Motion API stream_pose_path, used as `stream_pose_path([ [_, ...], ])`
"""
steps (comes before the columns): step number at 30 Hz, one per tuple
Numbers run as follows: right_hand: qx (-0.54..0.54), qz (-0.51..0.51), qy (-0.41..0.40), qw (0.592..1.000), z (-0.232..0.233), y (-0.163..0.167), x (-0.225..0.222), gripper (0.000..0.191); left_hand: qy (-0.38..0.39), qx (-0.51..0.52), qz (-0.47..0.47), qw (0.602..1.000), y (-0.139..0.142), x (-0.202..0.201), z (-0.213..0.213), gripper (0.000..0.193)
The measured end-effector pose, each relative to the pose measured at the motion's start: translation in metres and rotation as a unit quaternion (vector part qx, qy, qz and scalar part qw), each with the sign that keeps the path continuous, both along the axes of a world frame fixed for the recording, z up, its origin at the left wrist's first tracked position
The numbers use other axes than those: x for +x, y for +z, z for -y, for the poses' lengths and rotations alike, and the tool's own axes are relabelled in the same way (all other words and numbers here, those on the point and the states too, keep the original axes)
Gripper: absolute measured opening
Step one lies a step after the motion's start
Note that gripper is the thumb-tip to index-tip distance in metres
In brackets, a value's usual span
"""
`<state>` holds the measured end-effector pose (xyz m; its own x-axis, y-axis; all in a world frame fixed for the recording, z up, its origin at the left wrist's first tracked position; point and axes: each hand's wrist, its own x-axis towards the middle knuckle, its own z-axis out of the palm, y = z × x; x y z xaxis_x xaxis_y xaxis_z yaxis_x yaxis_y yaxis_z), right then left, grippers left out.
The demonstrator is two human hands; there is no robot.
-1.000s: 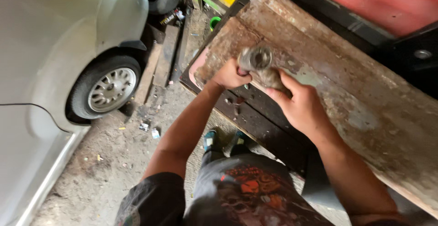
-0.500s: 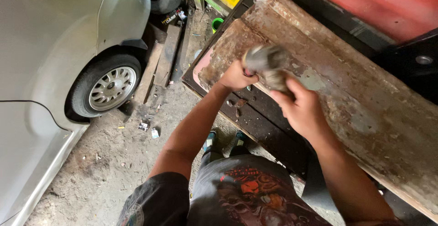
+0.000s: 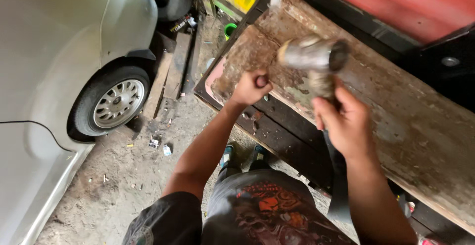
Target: The person uses a hammer and a metal punch to repeatedly strike a specific spot on a large, rusty metal panel resting on a workbench. The person adjusts the punch position slightly between strikes but remains focused on the same localized area throughout the clip.
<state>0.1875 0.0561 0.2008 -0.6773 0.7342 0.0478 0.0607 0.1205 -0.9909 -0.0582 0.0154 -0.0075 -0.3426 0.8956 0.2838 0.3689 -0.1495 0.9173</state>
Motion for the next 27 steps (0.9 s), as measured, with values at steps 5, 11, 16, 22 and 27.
stream_pose_path([
  [5,0.016,0.008,-0.026,0.999,-0.004,0.002,0.020,0.050,0.059,0.099,0.043,0.992,-0.018,0.016,0.047,0.012],
  [11,-0.028,0.029,-0.037,0.998,-0.004,-0.011,0.026,0.049,0.022,0.255,-0.131,0.958,-0.035,0.062,0.074,0.005],
  [16,-0.055,0.012,-0.040,0.998,-0.006,-0.022,0.026,0.044,-0.049,0.085,-0.181,0.979,-0.018,0.103,0.032,0.002],
  [22,-0.063,-0.003,-0.040,0.997,-0.004,-0.021,0.033,0.045,-0.024,0.087,-0.047,0.995,0.012,0.067,-0.012,0.003],
  [27,-0.083,-0.011,-0.057,0.995,-0.003,-0.023,0.037,0.043,0.014,0.041,0.073,0.996,0.013,0.013,0.021,0.012],
])
